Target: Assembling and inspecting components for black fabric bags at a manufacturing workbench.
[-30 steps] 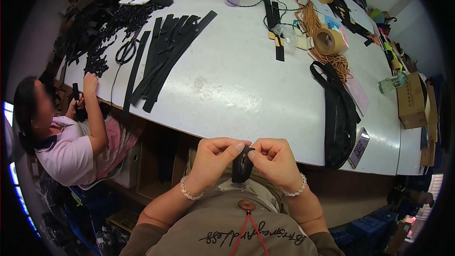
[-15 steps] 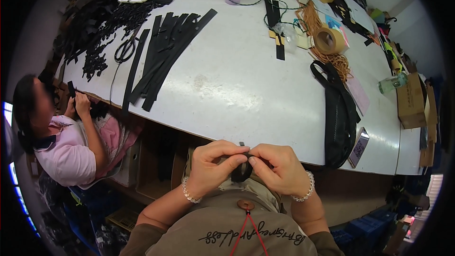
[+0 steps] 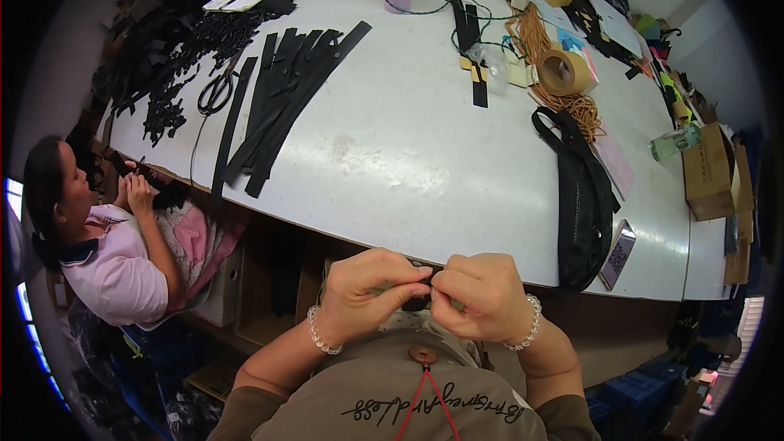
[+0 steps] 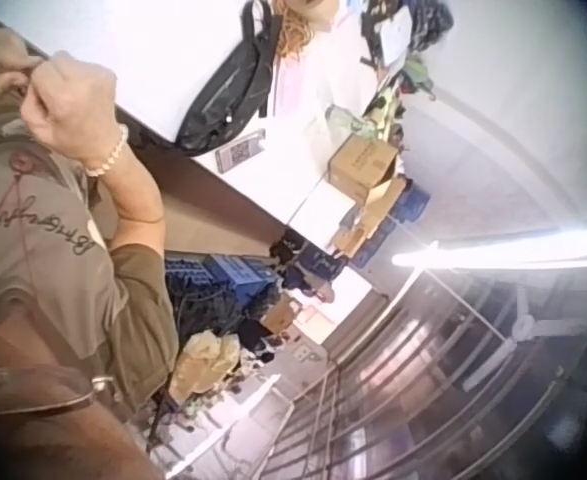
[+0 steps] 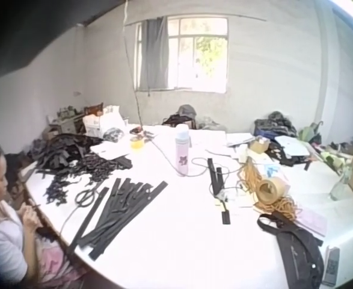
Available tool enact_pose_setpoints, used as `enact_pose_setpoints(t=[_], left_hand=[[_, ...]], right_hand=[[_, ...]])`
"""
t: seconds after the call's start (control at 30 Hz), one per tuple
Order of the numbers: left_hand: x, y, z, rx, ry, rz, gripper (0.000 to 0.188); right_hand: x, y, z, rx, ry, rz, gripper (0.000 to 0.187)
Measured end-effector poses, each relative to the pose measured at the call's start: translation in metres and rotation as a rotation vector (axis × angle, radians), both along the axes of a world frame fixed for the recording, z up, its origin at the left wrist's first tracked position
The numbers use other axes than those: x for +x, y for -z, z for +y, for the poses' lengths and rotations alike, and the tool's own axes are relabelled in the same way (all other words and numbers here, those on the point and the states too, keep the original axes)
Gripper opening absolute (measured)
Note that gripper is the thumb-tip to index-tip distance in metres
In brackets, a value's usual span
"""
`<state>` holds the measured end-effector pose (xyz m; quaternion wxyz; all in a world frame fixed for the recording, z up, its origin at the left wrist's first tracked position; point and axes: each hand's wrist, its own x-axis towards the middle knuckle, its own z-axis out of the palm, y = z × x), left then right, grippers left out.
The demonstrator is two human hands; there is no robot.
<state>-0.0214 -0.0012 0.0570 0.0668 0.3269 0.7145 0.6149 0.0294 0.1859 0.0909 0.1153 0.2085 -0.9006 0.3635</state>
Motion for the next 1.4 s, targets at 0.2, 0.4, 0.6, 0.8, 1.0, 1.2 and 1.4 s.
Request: enact_pose_setpoints(t=[0.2, 0.4, 0.6, 0.8, 1.0, 1.2, 1.4], left_hand=[[0.005, -0.001, 0.001, 0.054, 0.035, -0.030, 0.021], [0.006, -0.001, 0.001, 0.088, 0.043, -0.097, 0.019], [0.005, -0.005, -0.004, 0.039, 0.119, -0.303, 0.019], [0.000, -0.002, -0.008, 0.014, 0.184, -0.183, 0.016], [-0.004, -0.009, -0.005, 0.034, 0.215, -0.005, 0.015], [-0.004, -0.007, -0.002, 0.010, 0.104, 0.105, 0.015], [-0.006, -0.007, -0.002, -0.051, 0.081, 0.100, 0.017]], right_hand=[[0.001, 0.021, -0.009, -0.304, 0.066, 0.079, 0.011], [0.001, 0.023, -0.010, -0.459, 0.079, 0.081, 0.010], [-0.005, 0.013, 0.004, -0.281, -0.066, 0.030, 0.011], [-0.008, 0.010, 0.008, -0.170, -0.239, 0.056, 0.015], [-0.001, 0.020, -0.001, -0.305, -0.139, 0.147, 0.013], [-0.003, 0.035, -0.016, -0.472, 0.036, 0.162, 0.011], [-0.001, 0.045, -0.017, -0.396, 0.143, 0.249, 0.011]])
